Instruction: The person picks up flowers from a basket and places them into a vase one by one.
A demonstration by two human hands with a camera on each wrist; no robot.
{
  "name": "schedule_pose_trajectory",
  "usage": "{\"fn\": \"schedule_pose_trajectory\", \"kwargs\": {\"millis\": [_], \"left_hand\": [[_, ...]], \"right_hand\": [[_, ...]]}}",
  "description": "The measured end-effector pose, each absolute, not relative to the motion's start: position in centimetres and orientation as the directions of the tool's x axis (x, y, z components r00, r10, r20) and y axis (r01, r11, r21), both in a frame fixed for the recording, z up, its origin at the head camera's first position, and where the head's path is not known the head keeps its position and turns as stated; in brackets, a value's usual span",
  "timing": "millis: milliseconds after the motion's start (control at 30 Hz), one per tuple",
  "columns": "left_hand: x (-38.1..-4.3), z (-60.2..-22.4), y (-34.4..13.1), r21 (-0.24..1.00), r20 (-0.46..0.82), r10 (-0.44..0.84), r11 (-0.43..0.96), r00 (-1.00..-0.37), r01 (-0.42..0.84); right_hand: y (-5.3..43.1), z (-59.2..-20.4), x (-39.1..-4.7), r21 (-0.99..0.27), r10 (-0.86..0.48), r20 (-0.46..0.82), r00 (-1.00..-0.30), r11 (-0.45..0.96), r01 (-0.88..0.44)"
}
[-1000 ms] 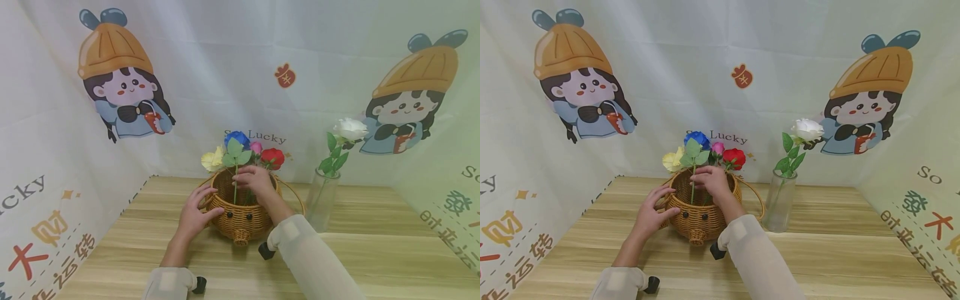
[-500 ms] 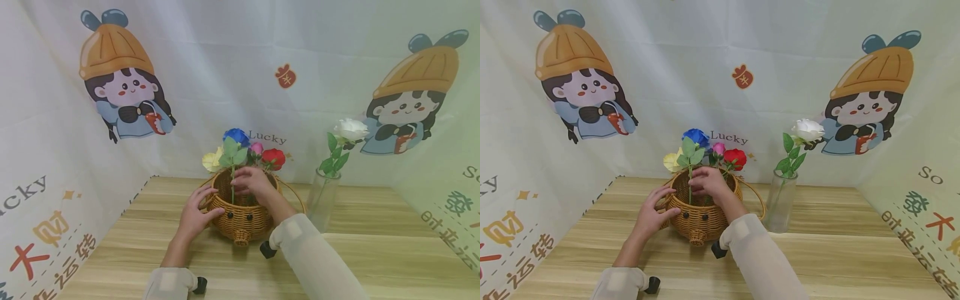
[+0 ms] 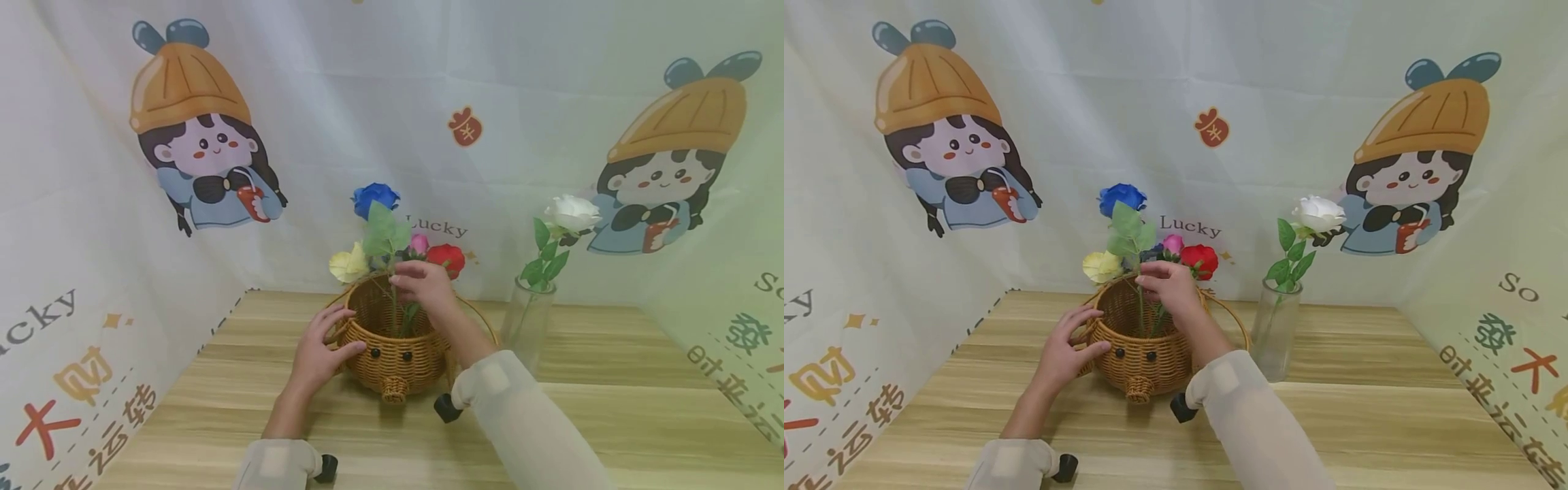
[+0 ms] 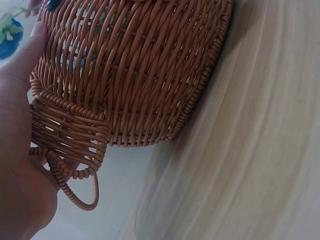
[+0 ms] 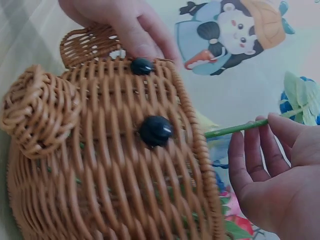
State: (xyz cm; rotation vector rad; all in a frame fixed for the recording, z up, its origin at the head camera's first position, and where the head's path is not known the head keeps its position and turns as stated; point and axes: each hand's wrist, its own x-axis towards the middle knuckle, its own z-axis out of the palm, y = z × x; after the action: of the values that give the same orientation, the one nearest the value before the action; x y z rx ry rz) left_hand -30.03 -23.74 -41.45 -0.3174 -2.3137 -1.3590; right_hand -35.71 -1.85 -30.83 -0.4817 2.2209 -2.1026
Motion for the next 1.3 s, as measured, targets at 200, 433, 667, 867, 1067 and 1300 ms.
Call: {"fn": "schedule_pose_trajectory", "kwargs": {"millis": [200,433,667,867,1067,1300], "left_hand": [[-30.1,-41.6,-23.8,0.778,0.471,-0.024,0.482,-0.882,0.403],[-30.0,-41.6,-23.7,0.771,0.475,-0.018,0.491,-0.88,0.406],[-29.9,-41.5,-23.7,0.772,0.473,-0.017,0.489,-0.881,0.405],[-30.1,-41.6,-23.6,0.77,0.472,-0.014,0.494,-0.882,0.404],[-30.0,-41.5,-23.6,0.77,0.468,-0.019,0.5,-0.884,0.397],[-29.8,-41.4,-23.6,0.775,0.483,-0.017,0.473,-0.875,0.419]], "right_hand": [[-0.5,-30.1,-35.8,-0.965,-0.193,0.261,-0.946,-0.063,-0.254],[0.9,-30.0,-35.7,-0.959,-0.166,0.282,-0.945,-0.076,-0.273],[2.1,-29.1,-35.1,-0.953,-0.082,0.3,-0.95,-0.078,-0.294],[4.2,-28.1,-35.3,-0.935,0.044,0.332,-0.942,-0.119,-0.335],[6.3,-27.0,-35.1,-0.891,0.127,0.389,-0.912,-0.198,-0.408],[7.8,-25.9,-34.7,-0.861,0.192,0.443,-0.876,-0.18,-0.475]]}}
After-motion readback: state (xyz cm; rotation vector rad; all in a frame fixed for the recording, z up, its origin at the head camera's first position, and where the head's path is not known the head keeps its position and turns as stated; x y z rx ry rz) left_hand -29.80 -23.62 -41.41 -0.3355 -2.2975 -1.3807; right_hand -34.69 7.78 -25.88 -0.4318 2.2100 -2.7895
